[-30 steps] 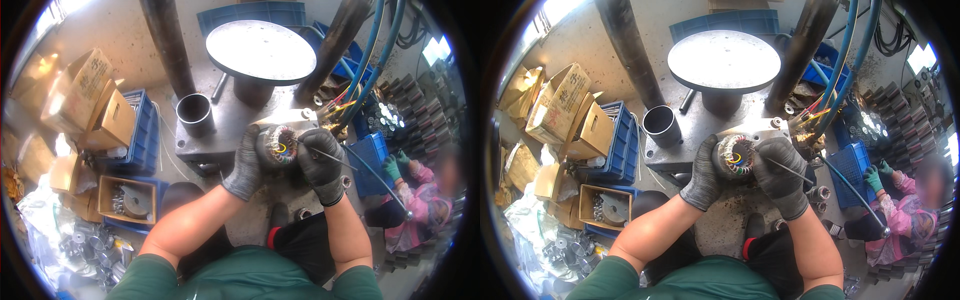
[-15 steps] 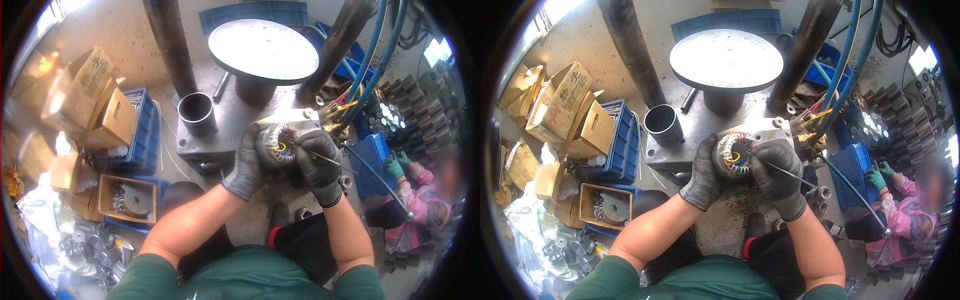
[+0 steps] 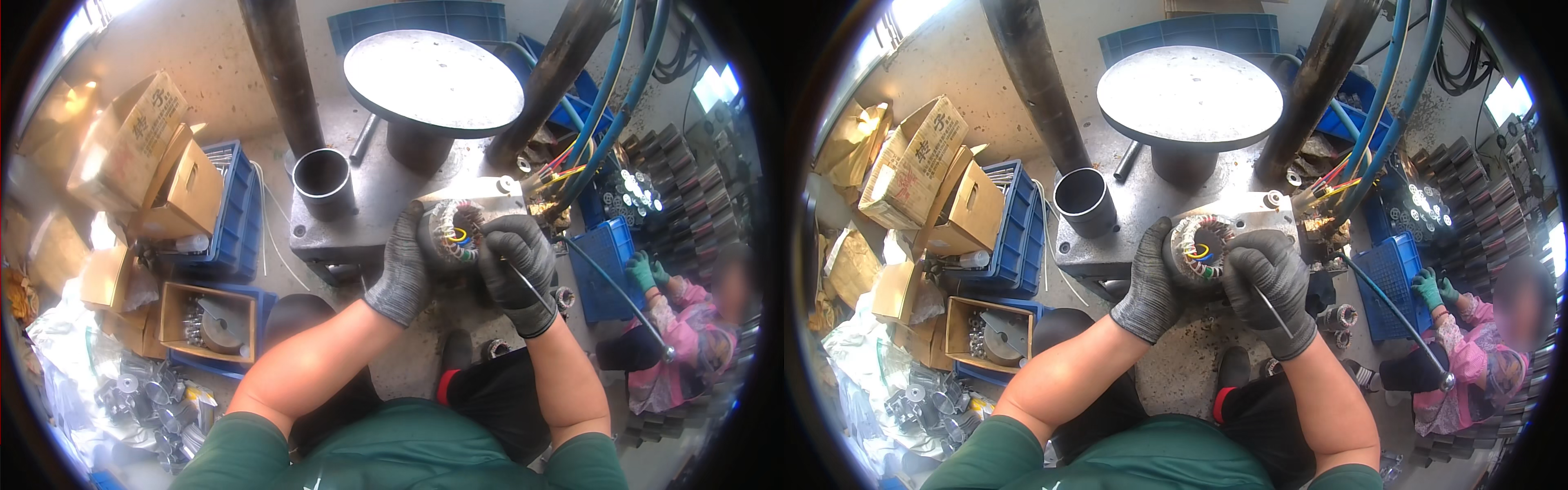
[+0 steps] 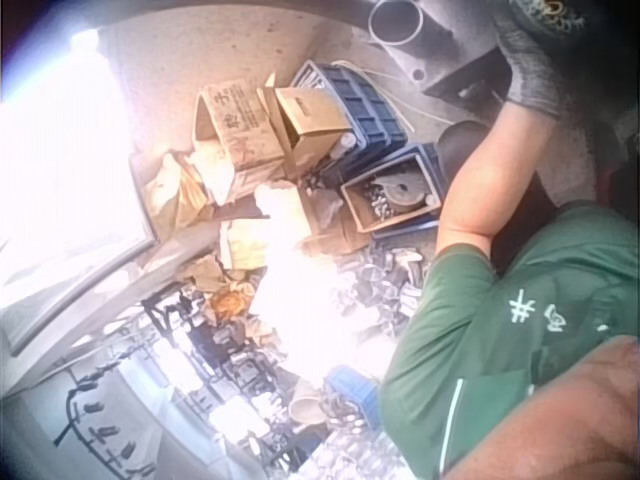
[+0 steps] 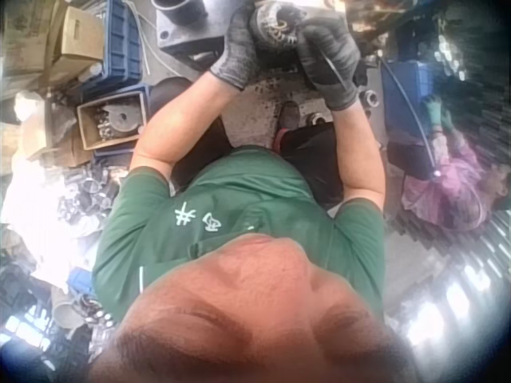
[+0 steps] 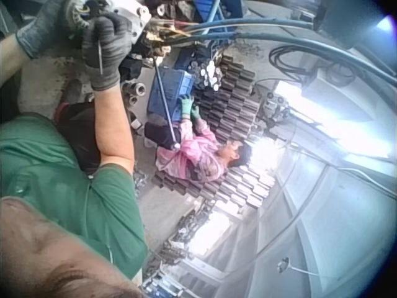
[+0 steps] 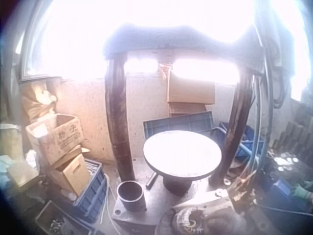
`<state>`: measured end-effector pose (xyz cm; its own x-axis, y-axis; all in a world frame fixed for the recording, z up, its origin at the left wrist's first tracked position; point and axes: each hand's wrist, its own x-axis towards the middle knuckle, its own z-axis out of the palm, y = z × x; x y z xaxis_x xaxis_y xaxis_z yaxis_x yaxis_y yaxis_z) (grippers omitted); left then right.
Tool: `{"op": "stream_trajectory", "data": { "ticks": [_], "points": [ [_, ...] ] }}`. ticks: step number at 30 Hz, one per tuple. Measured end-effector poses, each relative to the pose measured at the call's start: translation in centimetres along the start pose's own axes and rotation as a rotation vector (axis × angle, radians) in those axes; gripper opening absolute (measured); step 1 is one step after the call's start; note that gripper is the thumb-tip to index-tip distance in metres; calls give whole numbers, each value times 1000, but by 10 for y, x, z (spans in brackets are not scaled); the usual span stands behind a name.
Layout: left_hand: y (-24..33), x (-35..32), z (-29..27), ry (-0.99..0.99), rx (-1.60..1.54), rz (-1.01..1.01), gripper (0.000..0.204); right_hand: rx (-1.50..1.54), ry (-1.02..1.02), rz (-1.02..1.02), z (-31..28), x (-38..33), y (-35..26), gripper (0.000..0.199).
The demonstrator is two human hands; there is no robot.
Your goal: Insert a copper wire stator into a metal motor housing using a hydraulic press.
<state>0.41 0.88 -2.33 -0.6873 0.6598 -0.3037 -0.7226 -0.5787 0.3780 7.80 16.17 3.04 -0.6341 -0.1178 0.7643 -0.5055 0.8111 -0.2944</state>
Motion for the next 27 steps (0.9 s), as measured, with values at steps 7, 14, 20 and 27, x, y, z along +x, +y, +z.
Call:
{"op": "stream_trajectory", "data": {
  "ticks": [7,14,20,27],
  "points": [
    [8,-11,13,66,-29,-82,79,-25,-6,-61,0,-1,2,23],
    [11,-11,17,87,-93,-98,80,60,66,76,-5,-2,5,21],
    [11,-17,18,-60,-244,-64,63,419,176,622,-20,-15,35,13],
    [8,-11,-2,-475,-358,-47,59,624,136,805,-43,5,29,22]
  ]
}}
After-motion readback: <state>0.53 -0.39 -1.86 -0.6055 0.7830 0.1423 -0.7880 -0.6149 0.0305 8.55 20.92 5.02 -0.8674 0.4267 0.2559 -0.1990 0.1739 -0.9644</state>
